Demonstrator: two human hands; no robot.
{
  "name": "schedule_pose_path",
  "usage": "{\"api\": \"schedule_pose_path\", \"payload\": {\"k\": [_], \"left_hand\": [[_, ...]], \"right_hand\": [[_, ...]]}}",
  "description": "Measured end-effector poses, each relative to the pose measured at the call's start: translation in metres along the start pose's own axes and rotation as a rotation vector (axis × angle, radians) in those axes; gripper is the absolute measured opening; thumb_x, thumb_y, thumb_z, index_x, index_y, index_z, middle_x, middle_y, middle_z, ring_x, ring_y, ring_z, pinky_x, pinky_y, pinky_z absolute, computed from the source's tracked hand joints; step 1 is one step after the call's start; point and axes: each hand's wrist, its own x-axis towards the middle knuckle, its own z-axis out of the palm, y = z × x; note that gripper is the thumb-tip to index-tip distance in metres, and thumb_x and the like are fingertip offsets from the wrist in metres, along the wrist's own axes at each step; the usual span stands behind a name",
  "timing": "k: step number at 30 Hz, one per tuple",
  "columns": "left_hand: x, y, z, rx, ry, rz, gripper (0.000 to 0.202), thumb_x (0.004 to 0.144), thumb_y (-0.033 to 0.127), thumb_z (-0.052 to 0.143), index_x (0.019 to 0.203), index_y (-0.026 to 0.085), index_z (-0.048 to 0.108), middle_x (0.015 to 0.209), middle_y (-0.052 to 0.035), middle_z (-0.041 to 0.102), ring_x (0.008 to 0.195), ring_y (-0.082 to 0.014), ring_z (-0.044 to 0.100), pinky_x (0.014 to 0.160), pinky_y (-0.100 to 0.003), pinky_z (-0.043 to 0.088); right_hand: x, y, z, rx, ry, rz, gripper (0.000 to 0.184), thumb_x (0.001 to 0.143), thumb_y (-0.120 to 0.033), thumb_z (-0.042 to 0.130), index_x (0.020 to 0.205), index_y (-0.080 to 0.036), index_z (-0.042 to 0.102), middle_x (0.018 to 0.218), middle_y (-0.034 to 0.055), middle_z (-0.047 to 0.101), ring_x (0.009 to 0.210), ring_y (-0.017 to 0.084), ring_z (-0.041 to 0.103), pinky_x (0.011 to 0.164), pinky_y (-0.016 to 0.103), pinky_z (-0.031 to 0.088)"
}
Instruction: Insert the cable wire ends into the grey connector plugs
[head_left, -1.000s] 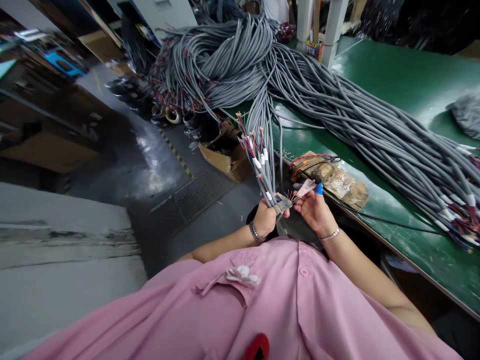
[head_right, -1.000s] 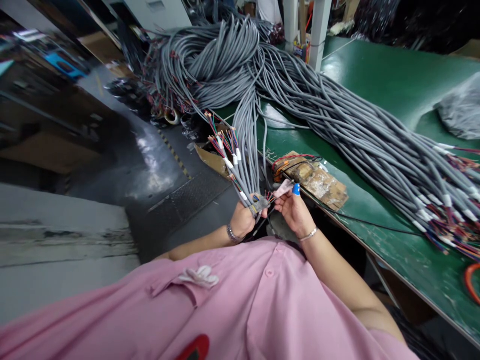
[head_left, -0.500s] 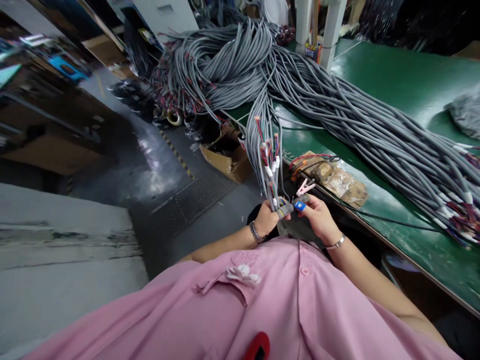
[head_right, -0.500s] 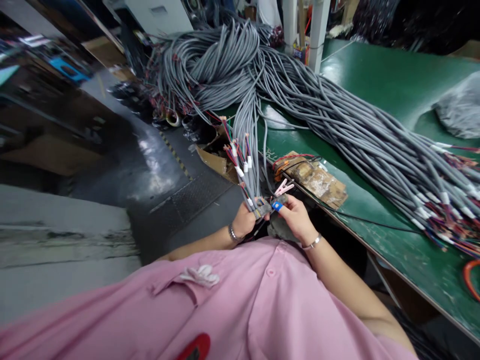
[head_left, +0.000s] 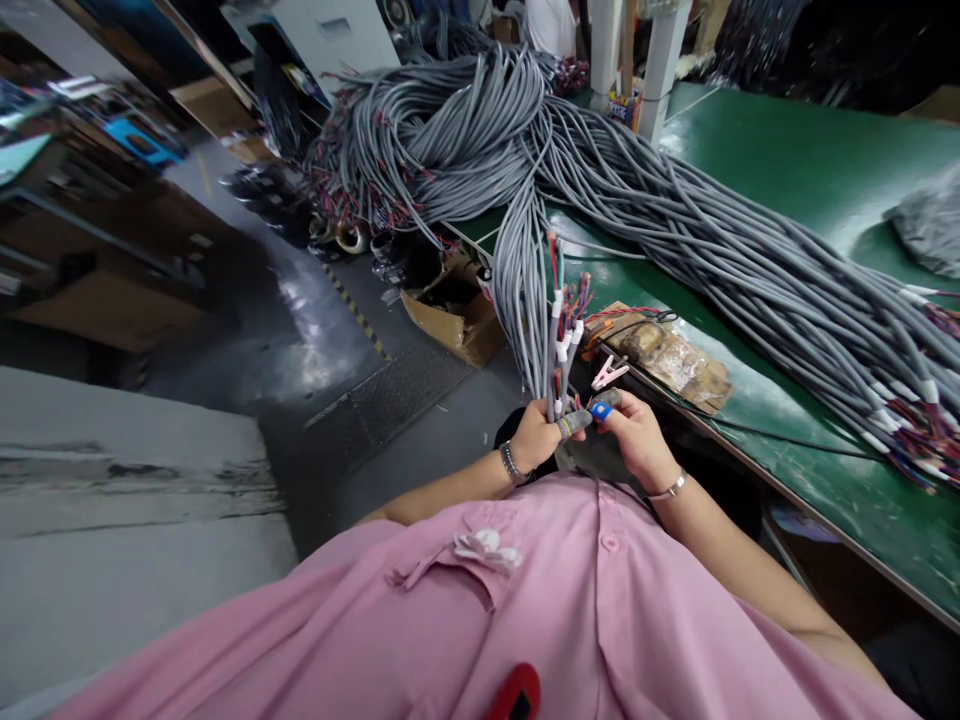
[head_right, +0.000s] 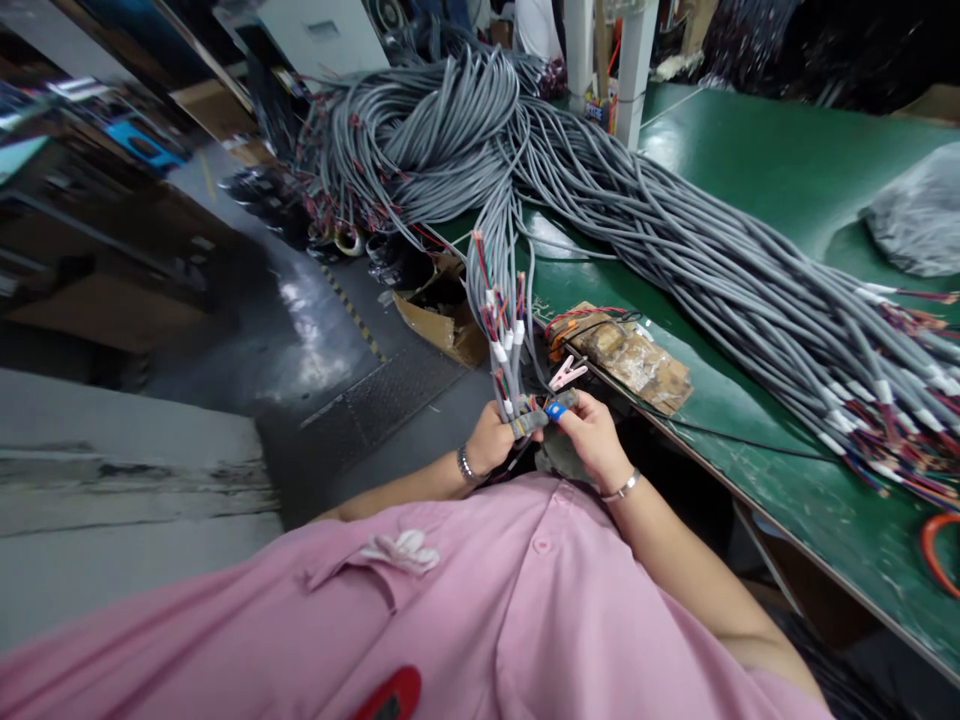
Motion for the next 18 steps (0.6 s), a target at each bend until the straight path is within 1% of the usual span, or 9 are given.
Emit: {"api": "schedule_pose_path", "payload": {"k": [5, 9, 13, 15, 18], "left_hand": [[0.0027, -0.0083, -0.0008, -0.042, 0.071, 0.027, 0.033, 0.072, 0.045, 0.074, 0.062, 0.014, 0.066, 0.056, -0.0029, 0.063, 0.052, -0.0103, 0.053, 0.055, -0.023, 0.041], [0.0035, -0.0071, -0.0009, -0.035, 0.088, 0.053, 0.034, 0.074, 0.045, 0.072, 0.061, 0.014, 0.066, 0.056, -0.0027, 0.062, 0.053, -0.0106, 0.054, 0.057, -0.024, 0.043], [0.0036, -0.0053, -0.0010, -0.004, 0.058, 0.024, 0.034, 0.071, 0.045, 0.074, 0.063, 0.013, 0.065, 0.058, -0.0031, 0.064, 0.054, -0.0109, 0.056, 0.057, -0.023, 0.044], [0.0040, -0.0061, -0.0014, 0.001, 0.036, 0.011, 0.032, 0.071, 0.043, 0.075, 0.065, 0.013, 0.065, 0.059, -0.0033, 0.064, 0.053, -0.0109, 0.056, 0.056, -0.023, 0.044], [0.0058, -0.0081, -0.0019, -0.050, 0.050, 0.029, 0.032, 0.074, 0.043, 0.073, 0.064, 0.013, 0.064, 0.057, -0.0031, 0.064, 0.052, -0.0103, 0.055, 0.055, -0.023, 0.043]], "right_hand": [[0.0009, 0.0060, -0.0016, 0.042, 0.024, 0.011, 0.009, 0.072, -0.026, 0.075, 0.069, -0.021, 0.068, 0.064, -0.0028, 0.059, 0.056, 0.009, 0.046, 0.053, 0.022, 0.040], [0.0011, 0.0102, -0.0007, 0.096, 0.032, 0.059, 0.010, 0.072, -0.025, 0.074, 0.068, -0.020, 0.066, 0.061, -0.0037, 0.056, 0.055, 0.008, 0.045, 0.054, 0.022, 0.040], [0.0005, 0.0109, 0.0020, 0.220, 0.043, 0.140, 0.015, 0.073, -0.027, 0.074, 0.067, -0.019, 0.063, 0.058, -0.0047, 0.052, 0.053, 0.008, 0.044, 0.054, 0.022, 0.041], [0.0004, 0.0098, 0.0027, 0.271, 0.020, 0.180, 0.017, 0.073, -0.029, 0.075, 0.068, -0.019, 0.062, 0.060, -0.0040, 0.054, 0.053, 0.008, 0.045, 0.054, 0.022, 0.041], [0.0019, 0.0090, 0.0014, 0.316, -0.024, 0.208, 0.017, 0.073, -0.029, 0.076, 0.072, -0.018, 0.064, 0.066, -0.0025, 0.058, 0.055, 0.007, 0.046, 0.054, 0.022, 0.042]]}}
